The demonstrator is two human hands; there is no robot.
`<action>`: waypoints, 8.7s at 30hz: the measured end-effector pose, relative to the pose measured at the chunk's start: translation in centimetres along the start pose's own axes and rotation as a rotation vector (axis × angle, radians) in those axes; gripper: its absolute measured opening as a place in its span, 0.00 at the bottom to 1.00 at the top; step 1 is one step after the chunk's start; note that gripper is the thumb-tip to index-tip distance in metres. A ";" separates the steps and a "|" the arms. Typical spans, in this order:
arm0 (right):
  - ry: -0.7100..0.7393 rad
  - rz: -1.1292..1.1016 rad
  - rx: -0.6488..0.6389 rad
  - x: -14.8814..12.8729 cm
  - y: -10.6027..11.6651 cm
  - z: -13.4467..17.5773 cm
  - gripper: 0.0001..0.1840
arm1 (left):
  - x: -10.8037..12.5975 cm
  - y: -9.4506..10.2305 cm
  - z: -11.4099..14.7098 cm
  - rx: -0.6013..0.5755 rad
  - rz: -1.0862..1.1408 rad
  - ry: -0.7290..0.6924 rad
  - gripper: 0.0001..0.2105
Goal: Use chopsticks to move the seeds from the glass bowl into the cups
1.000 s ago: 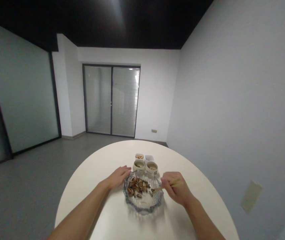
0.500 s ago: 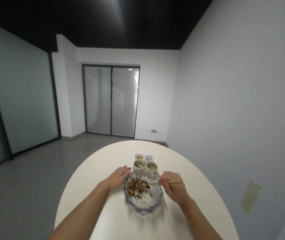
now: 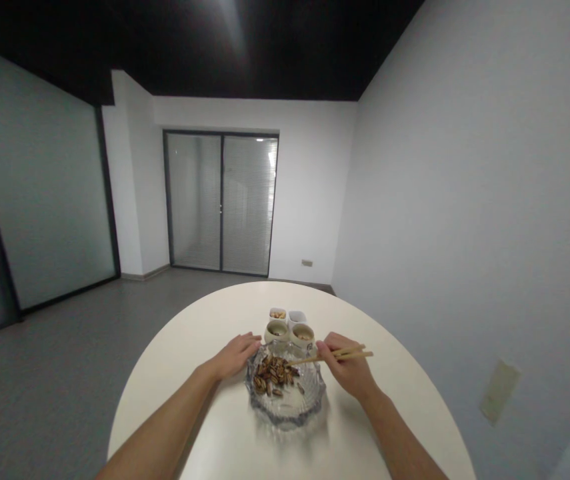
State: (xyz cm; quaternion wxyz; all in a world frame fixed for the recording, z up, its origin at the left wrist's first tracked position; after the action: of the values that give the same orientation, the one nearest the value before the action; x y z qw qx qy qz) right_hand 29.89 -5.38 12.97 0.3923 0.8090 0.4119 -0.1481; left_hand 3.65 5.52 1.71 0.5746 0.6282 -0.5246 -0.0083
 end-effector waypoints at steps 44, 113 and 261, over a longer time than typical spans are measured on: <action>-0.436 -0.160 0.058 6.2 2.3 -0.7 0.34 | -0.2 0.0 0.1 0.021 0.010 0.003 0.39; -0.406 -0.295 0.493 6.1 4.2 0.6 0.35 | -0.2 0.0 0.1 -0.002 0.010 0.010 0.37; -0.434 -0.336 -0.017 6.2 -0.6 -0.6 0.40 | 0.6 0.3 -0.2 0.021 -0.028 -0.086 0.29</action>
State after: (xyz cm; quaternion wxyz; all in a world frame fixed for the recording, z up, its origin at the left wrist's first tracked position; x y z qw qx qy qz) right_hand 33.22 -1.29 9.52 0.4479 0.6753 0.4480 -0.3777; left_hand 3.82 5.34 2.36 0.5445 0.6405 -0.5402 -0.0379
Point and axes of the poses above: each hand's wrist, its own z-axis away from the middle knuckle, its own y-axis out of the back of the hand, x = y × z, the point moved 7 cm from there along -z, towards the middle knuckle, and after that the axes turned 14 degrees about -y, right-handed, at the moved point
